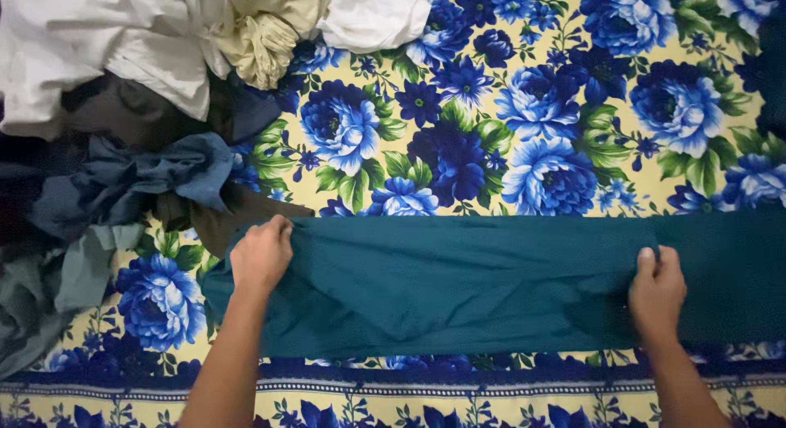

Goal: The person folds a dark green shirt on a floral-patterned bed. They smooth the fabric, fold the sleeves inward, fold the shirt in half lengthwise, then fold it into a compact rectangle and place it on the bed.

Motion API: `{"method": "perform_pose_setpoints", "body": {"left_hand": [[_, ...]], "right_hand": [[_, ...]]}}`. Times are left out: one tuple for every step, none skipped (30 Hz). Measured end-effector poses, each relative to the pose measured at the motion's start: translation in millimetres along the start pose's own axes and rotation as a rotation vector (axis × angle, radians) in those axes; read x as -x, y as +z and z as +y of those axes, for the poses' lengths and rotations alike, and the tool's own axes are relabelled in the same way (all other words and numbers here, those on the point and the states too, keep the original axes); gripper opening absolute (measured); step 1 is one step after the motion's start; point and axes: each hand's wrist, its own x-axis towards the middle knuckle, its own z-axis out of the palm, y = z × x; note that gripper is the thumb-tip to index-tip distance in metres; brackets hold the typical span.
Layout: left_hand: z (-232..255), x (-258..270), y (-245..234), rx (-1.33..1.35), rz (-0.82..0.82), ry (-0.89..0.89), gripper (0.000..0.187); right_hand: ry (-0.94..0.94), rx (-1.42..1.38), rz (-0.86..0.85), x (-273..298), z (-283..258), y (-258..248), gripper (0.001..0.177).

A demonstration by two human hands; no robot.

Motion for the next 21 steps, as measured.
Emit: {"method": "perform_pose_setpoints", "body": {"left_hand": [[-1, 0, 3, -0.025, 0.037, 0.04, 0.015], [-1, 0, 7, -0.049, 0.074, 0.081, 0.013], [0, -1, 11, -0.072, 0.11, 0.123, 0.013], [0, -1, 16, -0.101, 0.137, 0.122, 0.012], [1, -1, 21, -0.13, 0.164, 0.122, 0.011], [2, -1, 25, -0.161, 0.194, 0.122, 0.011], [2, -1, 28, -0.176, 0.231, 0.128, 0.01], [2, 0, 30, -0.188, 0.268, 0.134, 0.009], [3, 1, 33, -0.201, 0.305, 0.14, 0.008], [4, 1, 34, -0.225, 0.29, 0.124, 0.009], [6, 1, 33, -0.249, 0.276, 0.108, 0.009], [8, 1, 33, -0.273, 0.263, 0.091, 0.01], [11, 2, 31, -0.307, 0.253, 0.076, 0.01], [16, 3, 29, -0.339, 0.24, 0.062, 0.011], [21, 5, 26, -0.372, 0.228, 0.048, 0.013], [27, 8, 23, -0.319, 0.281, 0.059, 0.018], [34, 12, 19, -0.267, 0.333, 0.07, 0.025], [43, 18, 16, -0.217, 0.385, 0.08, 0.032], [54, 26, 14, -0.162, 0.394, 0.13, 0.033], [68, 33, 13, -0.107, 0.409, 0.178, 0.035], [83, 42, 13, -0.053, 0.385, 0.23, 0.037]], "right_hand": [[-0.004, -0.003, 0.005, 0, -4, 4, 0.035], [-0.008, -0.004, 0.012, -1, -7, 8, 0.035], [-0.011, -0.005, 0.019, -4, -7, 11, 0.036], [-0.002, 0.011, 0.012, -8, -7, 14, 0.036], [0.008, 0.027, 0.004, -12, -5, 19, 0.036], [0.017, 0.04, -0.002, -17, -4, 25, 0.037], [0.003, 0.051, 0.016, -21, -2, 30, 0.037], [-0.012, 0.062, 0.036, -25, 1, 32, 0.037], [-0.027, 0.073, 0.055, -28, 5, 34, 0.038], [-0.008, 0.081, 0.066, -30, 7, 35, 0.038], [0.01, 0.089, 0.077, -31, 9, 36, 0.039], [0.026, 0.096, 0.089, -31, 10, 38, 0.04], [0.032, 0.111, 0.056, -32, 11, 39, 0.04], [0.037, 0.129, 0.023, -33, 10, 38, 0.041], [0.043, 0.147, -0.01, -33, 8, 36, 0.042], [-0.026, 0.219, 0.038, -33, 5, 34, 0.043], [-0.096, 0.29, 0.086, -30, 0, 30, 0.044], [-0.166, 0.36, 0.132, -27, -7, 26, 0.046], [-0.222, 0.342, 0.143, -22, -15, 25, 0.047], [-0.282, 0.322, 0.157, -16, -27, 27, 0.047], [-0.342, 0.301, 0.172, -8, -41, 31, 0.048]]}}
